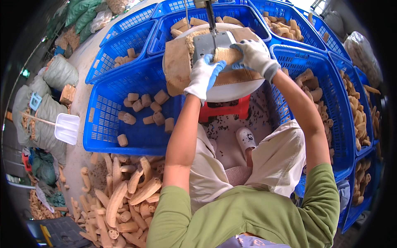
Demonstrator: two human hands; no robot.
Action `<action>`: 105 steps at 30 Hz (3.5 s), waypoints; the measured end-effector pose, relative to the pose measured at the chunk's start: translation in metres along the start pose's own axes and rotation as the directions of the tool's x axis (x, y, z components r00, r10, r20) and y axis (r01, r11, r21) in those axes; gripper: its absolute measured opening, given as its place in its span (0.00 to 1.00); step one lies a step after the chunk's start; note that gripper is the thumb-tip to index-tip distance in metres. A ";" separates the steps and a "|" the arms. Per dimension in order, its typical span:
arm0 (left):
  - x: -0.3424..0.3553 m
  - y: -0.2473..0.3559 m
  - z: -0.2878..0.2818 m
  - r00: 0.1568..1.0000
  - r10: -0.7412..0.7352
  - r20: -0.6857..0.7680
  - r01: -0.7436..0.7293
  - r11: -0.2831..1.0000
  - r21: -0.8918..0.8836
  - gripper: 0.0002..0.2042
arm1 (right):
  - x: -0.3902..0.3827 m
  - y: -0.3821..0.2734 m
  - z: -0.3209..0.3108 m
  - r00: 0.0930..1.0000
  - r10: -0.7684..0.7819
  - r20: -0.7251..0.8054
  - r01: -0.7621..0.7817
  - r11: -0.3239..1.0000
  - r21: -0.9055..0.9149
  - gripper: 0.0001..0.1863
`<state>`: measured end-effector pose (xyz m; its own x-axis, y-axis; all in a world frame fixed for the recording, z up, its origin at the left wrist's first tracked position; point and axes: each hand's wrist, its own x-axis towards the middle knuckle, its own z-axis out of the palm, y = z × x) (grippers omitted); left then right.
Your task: The person cuts loofah sponges into smaller cylindrical sections using a vertical band saw, picking up each loofah from a pile on the floor and placing the finished pieces into blue plastic crates.
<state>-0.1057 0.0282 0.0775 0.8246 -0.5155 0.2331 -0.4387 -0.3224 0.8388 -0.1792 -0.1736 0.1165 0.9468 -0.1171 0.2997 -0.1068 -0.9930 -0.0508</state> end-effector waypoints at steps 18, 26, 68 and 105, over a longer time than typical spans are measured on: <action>-0.046 -0.028 -0.077 0.997 0.022 -0.076 -0.048 0.929 -0.367 0.21 | -0.044 0.004 0.078 0.987 0.155 -0.031 -0.026 0.350 0.936 0.33; -0.031 -0.053 -0.093 0.996 0.006 -0.094 -0.040 0.930 -0.366 0.21 | -0.026 -0.037 0.069 0.946 0.322 -0.030 -0.164 0.557 0.814 0.19; 0.027 -0.063 -0.066 0.964 -0.219 -0.151 0.133 0.889 -0.438 0.24 | 0.015 -0.029 0.059 0.907 0.420 0.023 -0.287 0.578 0.764 0.09; 0.068 -0.058 -0.056 0.864 -0.427 -0.266 0.320 0.874 -0.365 0.16 | 0.053 -0.027 0.071 0.866 0.499 0.022 -0.344 0.564 0.751 0.10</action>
<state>-0.0040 0.0563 0.0719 0.9949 -0.0971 -0.0259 0.0104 -0.1566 0.9876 -0.1049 -0.1518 0.0659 0.7735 -0.5968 0.2132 -0.1579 -0.5072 -0.8472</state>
